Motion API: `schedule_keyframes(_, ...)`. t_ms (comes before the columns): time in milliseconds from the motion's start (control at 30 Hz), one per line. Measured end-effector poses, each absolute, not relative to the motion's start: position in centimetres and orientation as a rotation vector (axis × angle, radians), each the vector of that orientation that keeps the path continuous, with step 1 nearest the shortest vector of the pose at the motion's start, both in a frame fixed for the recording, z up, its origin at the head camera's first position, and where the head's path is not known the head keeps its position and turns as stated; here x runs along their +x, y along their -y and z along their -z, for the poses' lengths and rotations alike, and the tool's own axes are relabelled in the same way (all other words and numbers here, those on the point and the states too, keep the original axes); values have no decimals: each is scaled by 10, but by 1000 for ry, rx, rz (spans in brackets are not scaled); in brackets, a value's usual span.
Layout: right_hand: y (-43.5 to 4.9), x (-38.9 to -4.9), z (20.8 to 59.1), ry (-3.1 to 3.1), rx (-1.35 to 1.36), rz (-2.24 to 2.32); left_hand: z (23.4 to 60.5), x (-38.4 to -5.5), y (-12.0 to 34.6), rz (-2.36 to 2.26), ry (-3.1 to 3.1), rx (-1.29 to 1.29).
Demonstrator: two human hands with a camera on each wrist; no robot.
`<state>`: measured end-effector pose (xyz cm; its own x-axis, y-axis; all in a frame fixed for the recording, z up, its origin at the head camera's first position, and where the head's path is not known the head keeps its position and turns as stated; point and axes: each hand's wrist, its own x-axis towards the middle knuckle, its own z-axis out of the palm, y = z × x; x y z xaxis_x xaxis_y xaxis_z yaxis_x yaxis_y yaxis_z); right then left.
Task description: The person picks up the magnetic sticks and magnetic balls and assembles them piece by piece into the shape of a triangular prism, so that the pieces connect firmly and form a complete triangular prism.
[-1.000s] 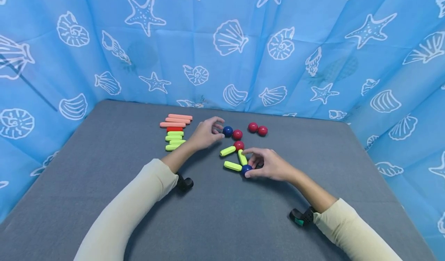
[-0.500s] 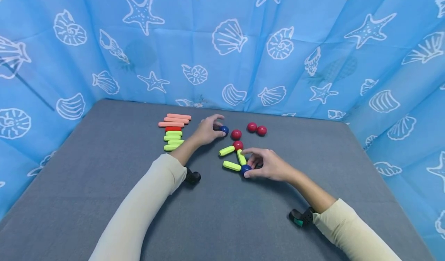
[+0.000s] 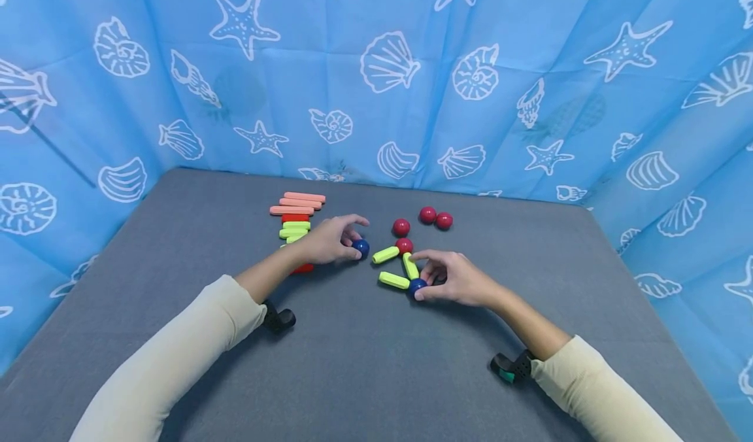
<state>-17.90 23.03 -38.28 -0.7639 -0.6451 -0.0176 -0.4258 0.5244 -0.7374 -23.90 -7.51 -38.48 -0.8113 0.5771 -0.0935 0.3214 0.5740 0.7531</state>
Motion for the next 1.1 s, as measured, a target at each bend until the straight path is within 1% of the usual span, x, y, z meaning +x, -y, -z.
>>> schedule_keyframes(167, -231, -179, 383, -2487, -897, 1078, 385, -223, 78, -1101, -2434, 787)
schedule_keyframes(367, -231, -179, 385, -2494, -901, 1078, 388, -212, 73, -1128, -2395, 811)
schedule_keyframes(700, -227, -178, 386, -2502, -909, 1090, 393, -205, 66, -1201, -2387, 805)
schedule_keyframes(1100, -228, -180, 387, -2500, -908, 1100, 394, -205, 63, -1203, -2389, 788)
